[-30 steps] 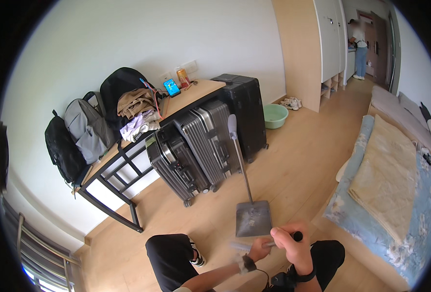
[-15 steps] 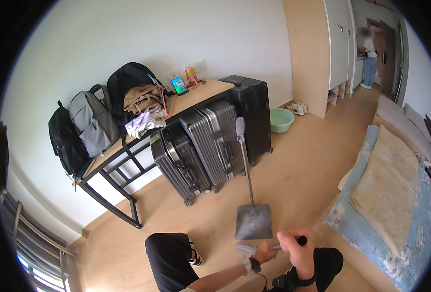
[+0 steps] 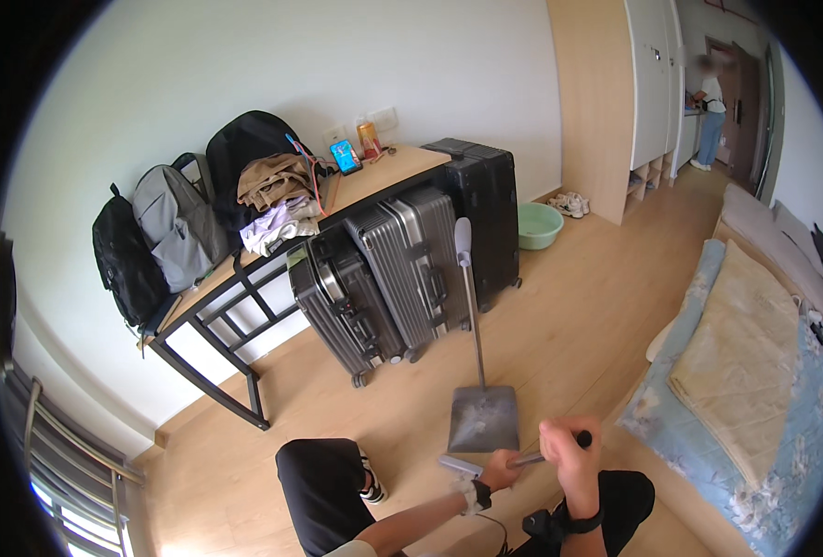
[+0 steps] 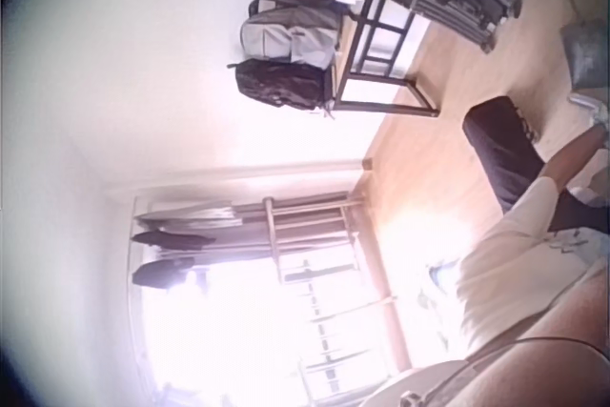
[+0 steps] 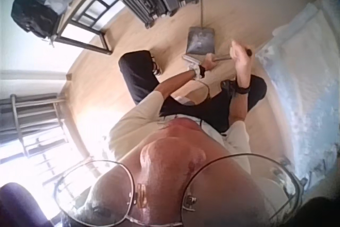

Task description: The person is assembling or fixing a broom and a dustpan while sitting in a room.

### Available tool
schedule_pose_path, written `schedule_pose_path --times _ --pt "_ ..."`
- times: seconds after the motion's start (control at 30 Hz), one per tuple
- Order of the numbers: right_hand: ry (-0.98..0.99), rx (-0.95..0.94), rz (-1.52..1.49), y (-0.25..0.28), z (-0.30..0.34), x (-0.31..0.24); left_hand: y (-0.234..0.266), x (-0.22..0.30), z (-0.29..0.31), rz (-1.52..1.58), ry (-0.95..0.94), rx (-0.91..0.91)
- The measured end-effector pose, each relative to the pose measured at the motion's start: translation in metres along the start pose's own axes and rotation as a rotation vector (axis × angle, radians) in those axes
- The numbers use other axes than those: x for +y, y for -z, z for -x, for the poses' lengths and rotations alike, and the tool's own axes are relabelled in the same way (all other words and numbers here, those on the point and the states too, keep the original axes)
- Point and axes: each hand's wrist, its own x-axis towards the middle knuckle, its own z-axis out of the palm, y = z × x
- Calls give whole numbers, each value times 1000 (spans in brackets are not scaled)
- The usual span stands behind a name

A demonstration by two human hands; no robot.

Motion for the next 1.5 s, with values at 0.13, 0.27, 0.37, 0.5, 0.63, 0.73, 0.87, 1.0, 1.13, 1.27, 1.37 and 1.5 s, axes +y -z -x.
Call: schedule_pose_path --times 0.13,0.27,0.37,0.5,0.63,0.73,0.87,1.0,1.13,1.27,1.37,1.5 --pt "-58 -92 -63 5 14 -21 -13 23 39 78 128 -10" --pt "-194 -98 -91 4 4 -8 -28 17 72 50 204 -67" --pt "-182 -31 4 3 -7 4 -41 22 57 55 215 69" --pt "-27 -32 26 -8 -2 7 -25 -15 10 91 63 34" --pt "-4 -68 -21 0 13 -14 -14 16 16 39 -79 89" --pt "-88 -54 -98 1 12 -17 -10 32 42 32 94 33" --pt "-146 -46 8 5 -5 8 -24 21 56 72 184 9" --pt "-55 -96 27 8 -6 12 -28 -10 20 100 142 118" --pt "37 -27 22 0 9 -5 -21 4 10 98 18 59" --pt "-113 -84 -48 9 13 -23 -21 35 44 90 137 -1" --pt "-247 -103 -57 10 1 -7 -26 30 66 84 124 68" --pt "-140 -85 22 0 -11 7 -31 9 35 96 236 96"
